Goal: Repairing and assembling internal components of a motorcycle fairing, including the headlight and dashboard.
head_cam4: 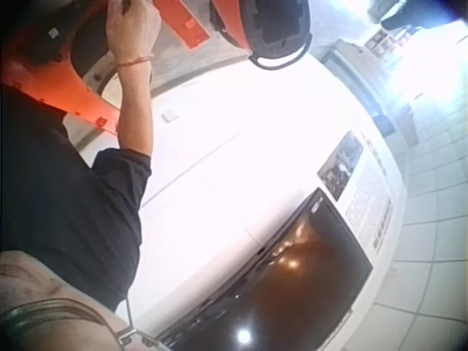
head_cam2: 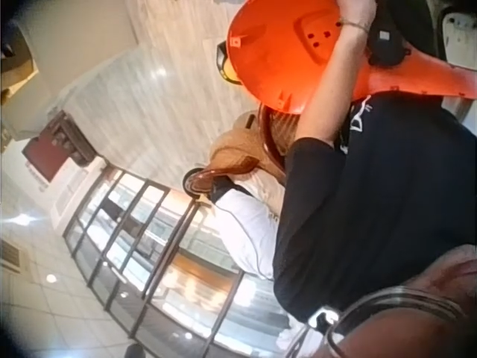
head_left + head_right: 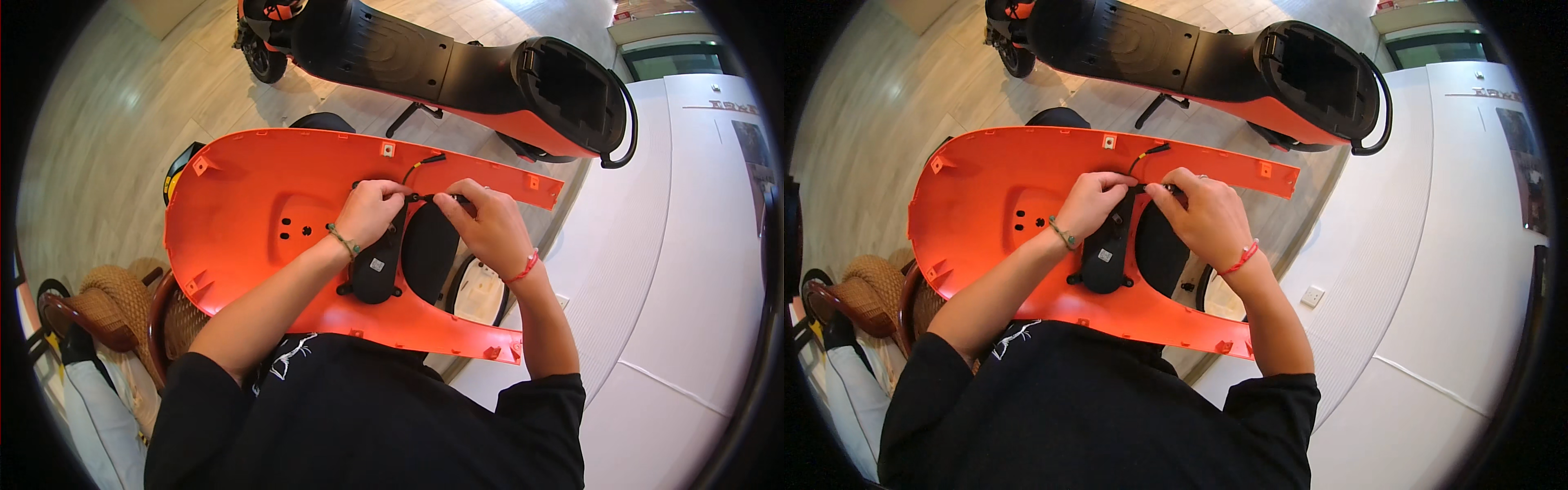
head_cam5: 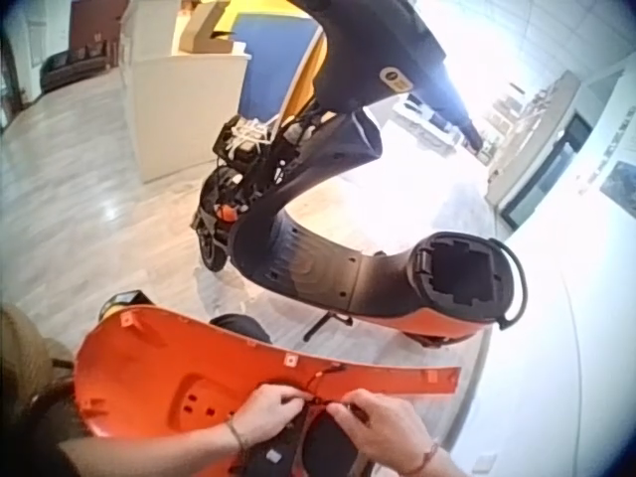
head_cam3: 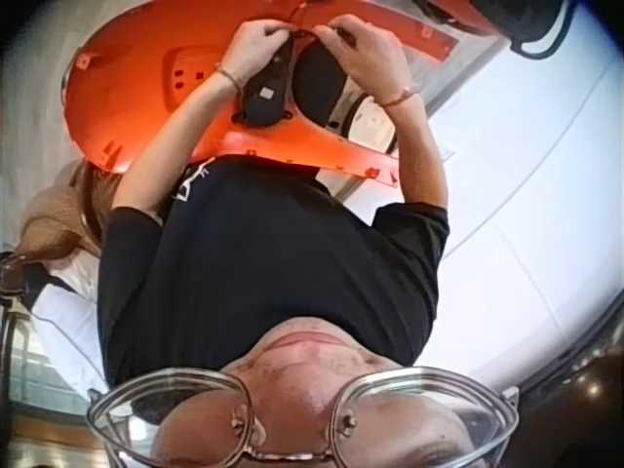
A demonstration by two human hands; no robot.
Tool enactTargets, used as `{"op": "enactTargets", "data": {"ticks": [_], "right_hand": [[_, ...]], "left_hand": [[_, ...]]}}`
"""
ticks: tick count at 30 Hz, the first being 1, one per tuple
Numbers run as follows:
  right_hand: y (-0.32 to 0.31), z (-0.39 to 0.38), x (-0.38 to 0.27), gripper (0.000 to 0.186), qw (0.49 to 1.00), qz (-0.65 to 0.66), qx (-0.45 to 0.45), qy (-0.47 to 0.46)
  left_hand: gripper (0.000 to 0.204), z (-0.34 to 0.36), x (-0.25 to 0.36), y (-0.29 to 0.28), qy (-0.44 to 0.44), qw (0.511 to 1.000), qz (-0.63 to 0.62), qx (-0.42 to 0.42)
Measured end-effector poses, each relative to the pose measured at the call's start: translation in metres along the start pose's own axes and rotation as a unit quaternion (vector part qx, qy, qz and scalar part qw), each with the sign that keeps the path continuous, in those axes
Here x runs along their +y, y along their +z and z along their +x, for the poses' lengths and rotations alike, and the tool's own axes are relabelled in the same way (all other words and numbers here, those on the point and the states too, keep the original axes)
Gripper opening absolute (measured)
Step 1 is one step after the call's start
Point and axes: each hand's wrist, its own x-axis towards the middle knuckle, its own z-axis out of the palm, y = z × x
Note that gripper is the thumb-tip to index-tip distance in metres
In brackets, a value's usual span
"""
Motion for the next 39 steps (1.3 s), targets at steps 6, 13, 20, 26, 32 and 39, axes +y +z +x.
{"op": "enactTargets", "data": {"ticks": [6,13,20,26,32,39], "right_hand": [[-0.009,-0.002,0.005,0.019,0.995,-0.05,-0.008,-0.085],[-0.006,0.001,0.012,0.041,0.984,-0.118,-0.021,-0.131],[-0.011,0.006,0.034,0.044,0.945,-0.218,0.031,-0.241],[-0.018,0.003,0.038,0.035,0.935,-0.34,-0.002,-0.1],[-0.019,0.001,0.023,0.033,0.942,-0.327,0.002,-0.076],[-0.001,-0.008,0.017,0.033,0.983,-0.163,0.076,-0.036]], "left_hand": [[0.031,0.001,0.005,-0.002,-0.027,1.0,-0.006,0.015],[0.031,-0.001,0.0,-0.002,-0.036,0.999,0.026,0.005],[0.03,0.003,-0.001,-0.001,-0.04,0.999,-0.003,0.021],[0.03,0.004,-0.006,0.001,-0.021,0.999,-0.015,0.029],[0.029,0.002,-0.007,-0.003,-0.03,0.999,-0.018,0.021],[0.03,0.004,-0.008,-0.002,-0.025,0.999,-0.019,0.017]]}}
